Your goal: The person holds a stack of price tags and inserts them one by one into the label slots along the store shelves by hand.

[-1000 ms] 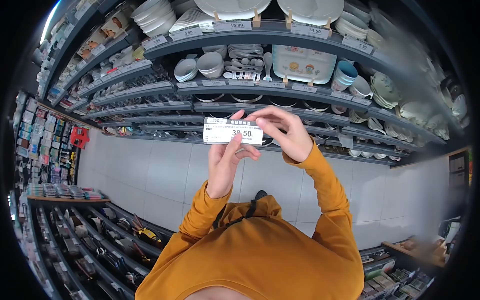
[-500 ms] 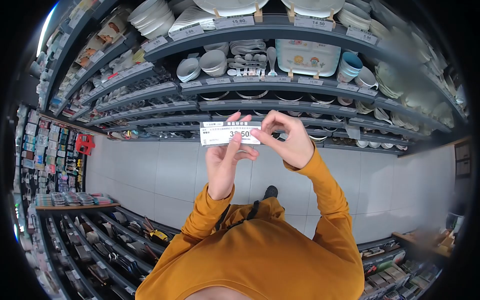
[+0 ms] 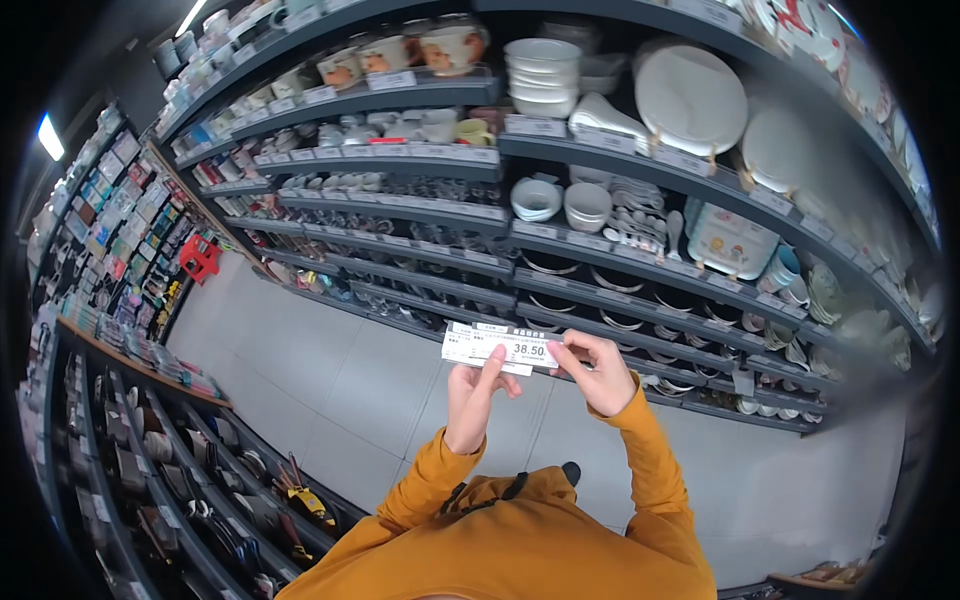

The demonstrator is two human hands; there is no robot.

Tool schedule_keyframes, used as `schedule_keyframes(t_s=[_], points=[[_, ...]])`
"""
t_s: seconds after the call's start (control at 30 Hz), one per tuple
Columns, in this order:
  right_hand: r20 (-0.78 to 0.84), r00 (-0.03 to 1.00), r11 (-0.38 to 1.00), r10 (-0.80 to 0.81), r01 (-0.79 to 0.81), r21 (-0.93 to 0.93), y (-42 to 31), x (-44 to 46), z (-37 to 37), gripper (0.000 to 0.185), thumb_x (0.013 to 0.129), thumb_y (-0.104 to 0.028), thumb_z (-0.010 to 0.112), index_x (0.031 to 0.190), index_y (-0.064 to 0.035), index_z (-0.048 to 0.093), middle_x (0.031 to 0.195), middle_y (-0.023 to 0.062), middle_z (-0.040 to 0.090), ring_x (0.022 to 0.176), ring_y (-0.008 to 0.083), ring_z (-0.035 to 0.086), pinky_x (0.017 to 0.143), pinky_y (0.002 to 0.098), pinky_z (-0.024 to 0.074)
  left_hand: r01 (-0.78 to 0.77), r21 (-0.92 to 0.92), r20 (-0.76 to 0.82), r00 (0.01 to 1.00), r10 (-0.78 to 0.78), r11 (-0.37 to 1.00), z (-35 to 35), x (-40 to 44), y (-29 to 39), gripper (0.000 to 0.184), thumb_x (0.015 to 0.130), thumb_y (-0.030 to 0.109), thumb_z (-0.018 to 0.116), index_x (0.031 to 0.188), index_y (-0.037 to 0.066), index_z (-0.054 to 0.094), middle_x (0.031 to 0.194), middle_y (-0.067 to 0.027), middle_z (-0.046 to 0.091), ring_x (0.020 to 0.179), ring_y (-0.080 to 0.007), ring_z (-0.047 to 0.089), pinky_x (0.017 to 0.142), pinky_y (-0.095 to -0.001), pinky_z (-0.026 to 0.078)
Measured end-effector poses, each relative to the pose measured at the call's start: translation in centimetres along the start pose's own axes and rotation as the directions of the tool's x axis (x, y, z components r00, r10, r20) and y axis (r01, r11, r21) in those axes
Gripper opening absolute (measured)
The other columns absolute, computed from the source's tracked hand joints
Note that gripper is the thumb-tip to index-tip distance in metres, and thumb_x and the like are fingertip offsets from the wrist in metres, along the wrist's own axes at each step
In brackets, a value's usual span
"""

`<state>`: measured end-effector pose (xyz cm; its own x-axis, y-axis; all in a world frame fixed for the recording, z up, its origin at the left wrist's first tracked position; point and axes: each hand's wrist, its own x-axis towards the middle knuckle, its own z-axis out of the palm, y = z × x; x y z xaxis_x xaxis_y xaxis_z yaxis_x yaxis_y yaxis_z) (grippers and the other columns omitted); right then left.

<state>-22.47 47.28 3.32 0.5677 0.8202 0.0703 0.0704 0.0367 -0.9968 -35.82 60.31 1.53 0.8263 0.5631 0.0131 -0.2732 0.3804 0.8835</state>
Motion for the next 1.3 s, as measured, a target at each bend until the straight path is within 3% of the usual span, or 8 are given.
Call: schedule_keyframes(t_s=[0.13,0.27,0.37,0.6,0.93,1.07,1.23,1.3], points=[[0.001,1.0,1.0,-0.025,0.025,0.003,1.5,3.1,11.3,0.018,0.091,-0.015,0.062,0.088,0.0024,0.059,0.079,0.0026,0.06,0.072,0.0065,0.059,0.062,0.0201,0.0456,-0.041,-0.027,-0.121,0.992,0.037,0.999,-9.6,-2.4,3.6,0.024,0.096,0.017,0.054,0.1,-0.006,0.059,0.083,-0.0096,0.065,0.061,-0.0119,0.06,0.056,-0.0238,0.047],[0.072,0.997,0.997,-0.011,0.017,-0.08,1.5,6.3,20.6,0.023,0.088,-0.018,0.067,0.079,0.0007,0.056,0.073,0.0021,0.061,0.067,0.0058,0.058,0.059,0.0196,0.044,-0.078,-0.001,-0.215,0.974,0.076,0.997,-18.1,-4.4,7.8,0.026,0.097,0.019,0.052,0.099,-0.006,0.06,0.084,-0.0107,0.065,0.06,-0.0124,0.06,0.054,-0.0243,0.047],[0.149,0.989,0.997,0.016,-0.004,-0.083,0.4,8.2,25.7,0.023,0.088,-0.016,0.067,0.077,-0.0016,0.054,0.075,0.0013,0.06,0.069,0.0057,0.059,0.062,0.02,0.0462,-0.054,-0.019,-0.235,0.971,0.048,0.998,-22.8,-5.7,10.5,0.038,0.101,0.027,0.042,0.098,-0.007,0.059,0.082,-0.0123,0.065,0.062,-0.0146,0.06,0.057,-0.026,0.048],[0.3,0.952,0.993,0.064,-0.031,-0.111,1.1,12.6,33.1,0.027,0.09,-0.022,0.065,0.078,-0.0002,0.056,0.074,0.004,0.063,0.074,0.0085,0.062,0.067,0.0232,0.0472,-0.066,0.028,-0.252,0.965,0.071,0.997,-30.8,-6.8,14.0,0.056,0.104,0.035,0.024,0.099,-0.009,0.058,0.081,-0.0138,0.065,0.065,-0.0178,0.061,0.062,-0.0287,0.05],[0.486,0.874,0.978,0.026,0.079,-0.194,0.2,23.6,39.9,0.025,0.09,-0.022,0.065,0.082,0.0003,0.06,0.069,0.0034,0.061,0.063,0.0059,0.056,0.06,0.0229,0.0437,-0.06,0.232,-0.274,0.954,0.125,0.971,-40.3,-0.8,17.4,0.052,0.104,0.031,0.029,0.098,-0.009,0.06,0.077,-0.0125,0.065,0.064,-0.0153,0.062,0.063,-0.027,0.05],[0.526,0.849,0.988,0.043,0.04,-0.147,1.1,29.9,42.9,0.023,0.09,-0.023,0.065,0.087,-0.0011,0.06,0.071,0.002,0.061,0.063,0.0036,0.054,0.055,0.0202,0.0407,-0.091,0.154,-0.377,0.915,0.143,0.984,-43.9,2.8,20.7,0.051,0.104,0.033,0.031,0.095,-0.008,0.06,0.078,-0.0129,0.066,0.062,-0.0167,0.061,0.061,-0.0281,0.049],[0.525,0.851,0.994,0.01,0.048,-0.097,1.5,37.3,47.8,0.02,0.091,-0.022,0.064,0.087,-0.002,0.06,0.072,0.0,0.06,0.062,0.0032,0.055,0.054,0.0199,0.0415,-0.108,0.128,-0.435,0.887,0.153,0.986,-50.7,6.9,22.5,0.047,0.103,0.033,0.033,0.115,-0.008,0.054,0.096,-0.019,0.066,0.06,-0.0155,0.058,0.056,-0.0271,0.046],[0.535,0.845,0.986,0.013,0.077,-0.145,-0.1,39.0,49.2,0.021,0.092,-0.023,0.063,0.089,-0.0018,0.06,0.072,0.0002,0.06,0.061,0.0031,0.055,0.053,0.0203,0.0424,-0.054,0.103,-0.469,0.878,0.097,0.993,-52.4,7.6,23.7,0.045,0.102,0.032,0.034,0.116,-0.007,0.054,0.09,-0.016,0.066,0.058,-0.0137,0.056,0.054,-0.0259,0.044]])
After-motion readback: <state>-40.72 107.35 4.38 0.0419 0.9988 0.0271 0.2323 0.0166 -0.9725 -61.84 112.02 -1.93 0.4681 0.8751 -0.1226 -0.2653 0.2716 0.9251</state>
